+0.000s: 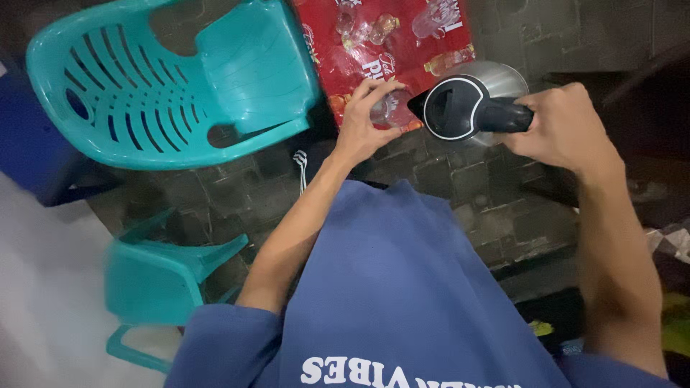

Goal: The person pours liquid from a kettle into a plastic cup and then moves several plastic chairs around a table. The person handles the kettle, cup, and chairs by hand.

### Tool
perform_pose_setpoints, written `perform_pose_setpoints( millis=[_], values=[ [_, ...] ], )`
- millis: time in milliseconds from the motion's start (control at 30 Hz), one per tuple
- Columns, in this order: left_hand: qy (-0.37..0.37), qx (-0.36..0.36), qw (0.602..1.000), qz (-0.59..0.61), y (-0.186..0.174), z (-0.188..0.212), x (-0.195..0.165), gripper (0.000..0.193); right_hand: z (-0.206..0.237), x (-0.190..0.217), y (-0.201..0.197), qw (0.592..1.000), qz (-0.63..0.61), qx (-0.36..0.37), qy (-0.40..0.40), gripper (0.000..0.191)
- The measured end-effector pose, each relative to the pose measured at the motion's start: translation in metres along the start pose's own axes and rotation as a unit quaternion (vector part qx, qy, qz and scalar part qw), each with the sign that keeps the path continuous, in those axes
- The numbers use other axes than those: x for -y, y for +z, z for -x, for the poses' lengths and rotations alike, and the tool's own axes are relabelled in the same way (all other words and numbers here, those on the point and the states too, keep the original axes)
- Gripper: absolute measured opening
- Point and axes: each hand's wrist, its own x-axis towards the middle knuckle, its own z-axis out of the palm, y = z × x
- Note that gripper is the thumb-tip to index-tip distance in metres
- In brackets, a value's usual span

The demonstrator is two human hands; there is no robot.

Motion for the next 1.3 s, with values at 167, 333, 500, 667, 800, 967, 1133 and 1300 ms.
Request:
perform_pose_setpoints(
  millis=[167, 333, 500, 667, 800, 967, 1133, 1300],
  values=[
    [-0.023, 0.005, 1.000, -0.008, 0.000, 0.007, -0.002, 0.070, 0.000, 0.002, -0.001, 0.998, 0.054, 0.008, -0.019, 0.035],
    [-0.016, 0.005, 1.000, 0.015, 0.002, 0.011, -0.002, 0.069, 0.001, 0.008, -0.004, 0.998, 0.061, 0.018, -0.019, 0.031],
    [-0.021, 0.002, 1.000, 0.005, 0.001, 0.015, 0.001, 0.069, -0.001, 0.014, -0.007, 0.994, 0.096, 0.042, -0.020, 0.034],
    [-0.034, 0.003, 0.999, 0.023, 0.001, 0.018, 0.001, 0.068, -0.003, 0.017, -0.009, 0.995, 0.078, 0.056, -0.004, 0.030],
    [-0.034, 0.005, 0.999, 0.022, 0.000, 0.019, 0.001, 0.069, -0.003, 0.020, -0.010, 0.993, 0.102, 0.060, -0.017, 0.030],
    [-0.039, 0.003, 0.999, 0.007, 0.001, 0.022, 0.000, 0.068, -0.003, 0.023, -0.009, 0.993, 0.106, 0.050, -0.015, 0.031],
    [-0.036, -0.001, 0.999, 0.021, 0.001, 0.025, -0.002, 0.068, -0.003, 0.022, -0.009, 0.988, 0.135, 0.079, 0.008, 0.029],
    [-0.044, -0.005, 0.999, 0.021, 0.002, 0.024, -0.002, 0.067, -0.003, 0.020, -0.010, 0.993, 0.106, 0.054, -0.011, 0.029]
  ],
)
